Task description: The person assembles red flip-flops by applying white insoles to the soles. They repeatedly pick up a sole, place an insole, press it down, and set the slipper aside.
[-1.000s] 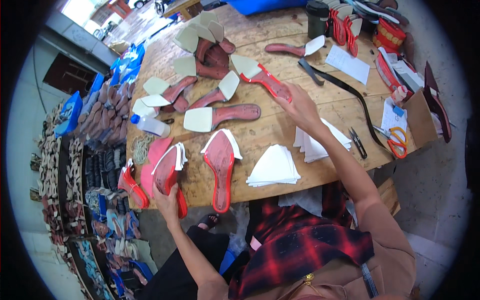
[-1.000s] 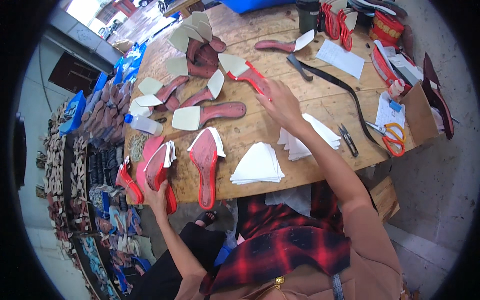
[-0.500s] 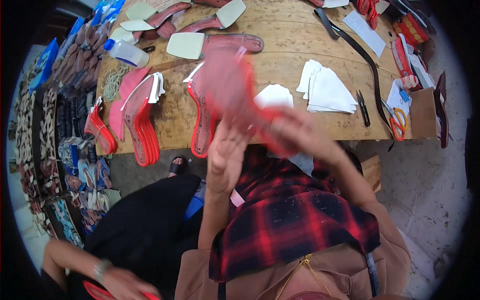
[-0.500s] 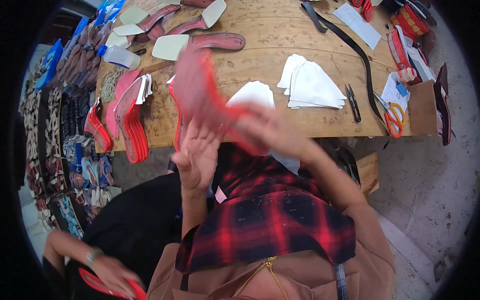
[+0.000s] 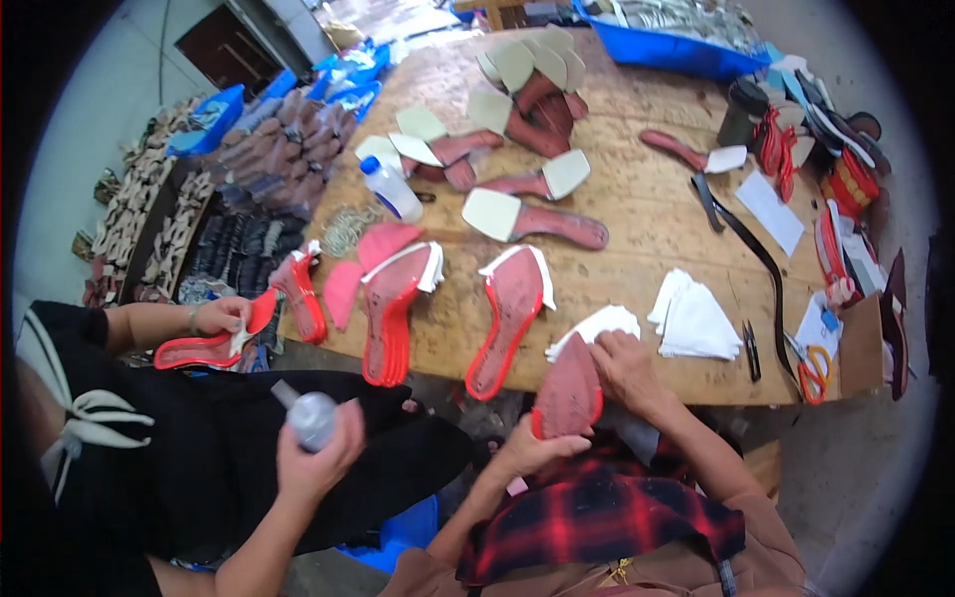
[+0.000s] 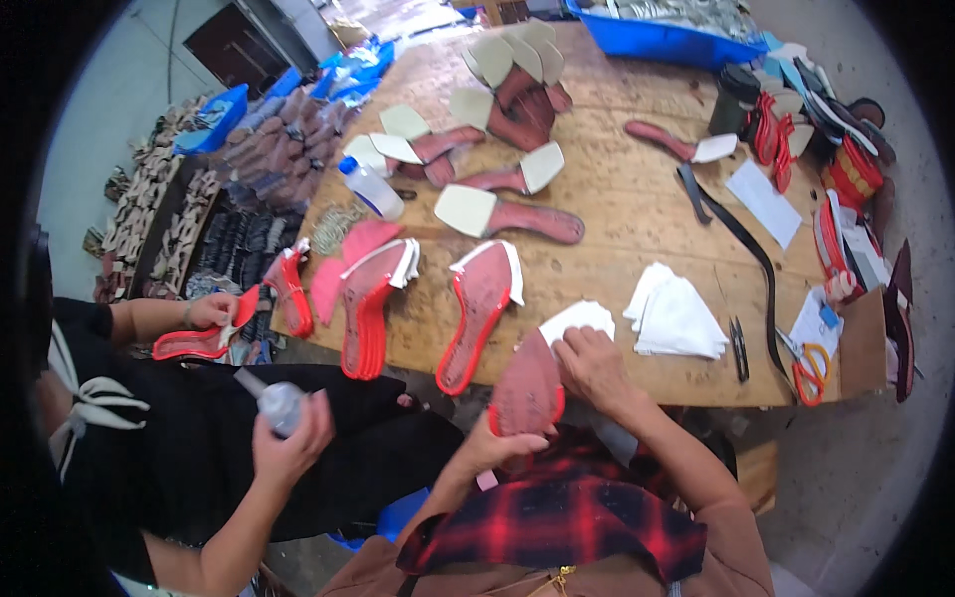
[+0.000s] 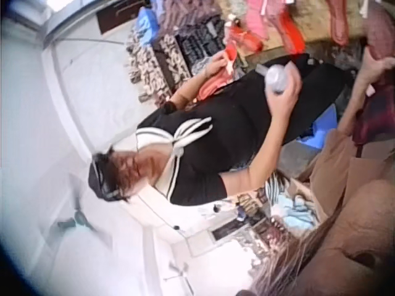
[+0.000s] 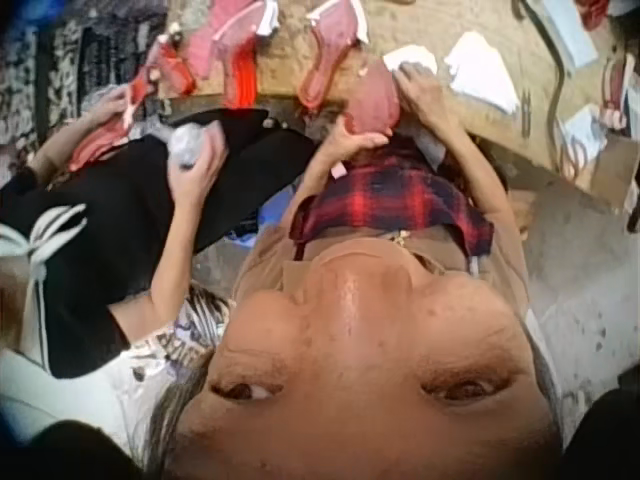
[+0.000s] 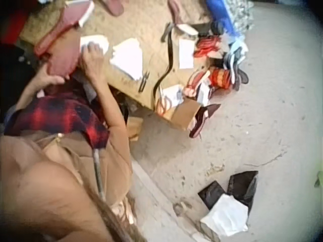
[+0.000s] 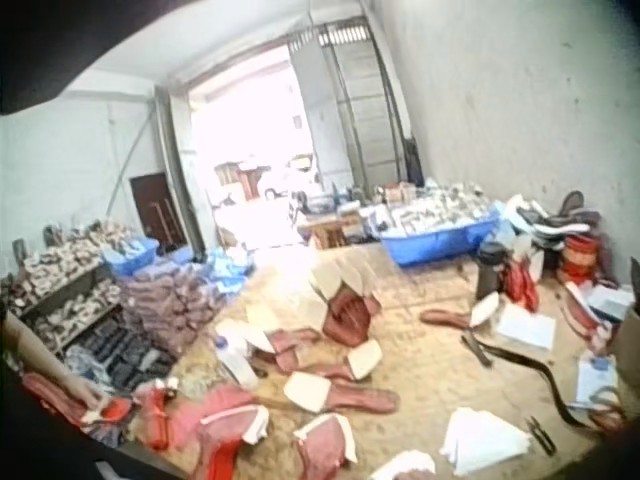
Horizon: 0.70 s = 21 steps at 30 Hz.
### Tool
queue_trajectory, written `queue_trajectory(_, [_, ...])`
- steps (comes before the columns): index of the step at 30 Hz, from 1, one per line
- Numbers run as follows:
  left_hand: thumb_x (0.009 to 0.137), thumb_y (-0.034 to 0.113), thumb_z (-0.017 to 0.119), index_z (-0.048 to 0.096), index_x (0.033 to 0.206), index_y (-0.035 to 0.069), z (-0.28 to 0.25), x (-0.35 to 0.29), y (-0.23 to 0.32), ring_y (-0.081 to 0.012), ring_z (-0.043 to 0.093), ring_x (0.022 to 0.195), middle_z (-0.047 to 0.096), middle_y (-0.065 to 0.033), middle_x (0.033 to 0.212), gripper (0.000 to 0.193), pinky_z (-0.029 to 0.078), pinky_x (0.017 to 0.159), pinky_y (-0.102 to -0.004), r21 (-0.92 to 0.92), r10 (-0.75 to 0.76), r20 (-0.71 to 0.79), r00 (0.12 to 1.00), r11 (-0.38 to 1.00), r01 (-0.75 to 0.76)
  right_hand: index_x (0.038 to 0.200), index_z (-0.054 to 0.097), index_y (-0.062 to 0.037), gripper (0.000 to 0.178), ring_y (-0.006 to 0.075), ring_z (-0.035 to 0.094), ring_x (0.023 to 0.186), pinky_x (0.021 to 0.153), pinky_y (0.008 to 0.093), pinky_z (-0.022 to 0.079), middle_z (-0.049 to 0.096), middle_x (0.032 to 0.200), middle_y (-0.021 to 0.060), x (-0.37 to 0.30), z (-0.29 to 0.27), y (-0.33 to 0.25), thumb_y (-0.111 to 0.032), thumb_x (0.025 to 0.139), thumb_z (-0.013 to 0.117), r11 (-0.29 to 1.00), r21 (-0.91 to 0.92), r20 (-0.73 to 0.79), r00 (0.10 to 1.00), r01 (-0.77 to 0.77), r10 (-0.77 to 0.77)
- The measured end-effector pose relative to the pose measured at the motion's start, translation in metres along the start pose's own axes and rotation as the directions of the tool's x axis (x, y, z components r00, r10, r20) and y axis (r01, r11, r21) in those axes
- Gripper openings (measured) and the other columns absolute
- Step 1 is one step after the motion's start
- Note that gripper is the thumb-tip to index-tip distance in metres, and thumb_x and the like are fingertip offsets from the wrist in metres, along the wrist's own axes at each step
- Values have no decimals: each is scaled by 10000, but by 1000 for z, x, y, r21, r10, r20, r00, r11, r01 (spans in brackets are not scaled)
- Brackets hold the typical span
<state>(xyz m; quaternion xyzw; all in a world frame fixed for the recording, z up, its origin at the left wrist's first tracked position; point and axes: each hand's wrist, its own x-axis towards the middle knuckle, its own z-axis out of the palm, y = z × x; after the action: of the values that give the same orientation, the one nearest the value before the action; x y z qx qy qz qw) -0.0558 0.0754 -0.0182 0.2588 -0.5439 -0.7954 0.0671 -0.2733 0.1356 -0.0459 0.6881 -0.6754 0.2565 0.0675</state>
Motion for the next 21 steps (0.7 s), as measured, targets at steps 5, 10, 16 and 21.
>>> queue_trajectory(5, [839, 125, 760, 626, 1159, 39, 14, 14, -7, -98, 620, 941, 689, -29, 1042, 357, 508, 842, -273, 48, -12, 141, 990, 999, 6, 982, 608, -26, 273, 292, 544, 819, 686, 401, 440, 541, 867, 121, -4, 12, 8, -184, 761, 586, 986, 152, -66, 996, 64, -55])
queue_trajectory(10, [839, 161, 751, 671, 1075, 20, 26, 18, 7, -80, 610, 863, 690, -11, 942, 286, 503, 809, -262, 197, -26, 167, 986, 980, -7, 735, 504, -109, 127, 233, 496, 735, 658, 354, 417, 457, 771, 61, -19, 40, 10, -172, 768, 609, 999, -34, -59, 997, 37, -39])
queue_trajectory(16, [847, 217, 750, 660, 1074, 0, 38, 3, 1, -92, 610, 823, 688, -36, 928, 327, 507, 782, -281, 318, 25, 269, 963, 941, -113, 719, 529, -56, 145, 229, 517, 690, 614, 364, 434, 465, 743, 80, -6, 21, -3, -84, 721, 671, 996, -32, -128, 988, 88, -92])
queue_trajectory(21, [829, 235, 764, 661, 1090, 6, 37, 4, 2, -95, 600, 781, 678, -39, 892, 361, 500, 751, -284, 209, -23, 230, 973, 978, -26, 736, 562, -42, 121, 269, 548, 760, 670, 391, 459, 519, 788, 99, -2, 13, 7, -107, 756, 663, 961, 270, -128, 987, -61, 99])
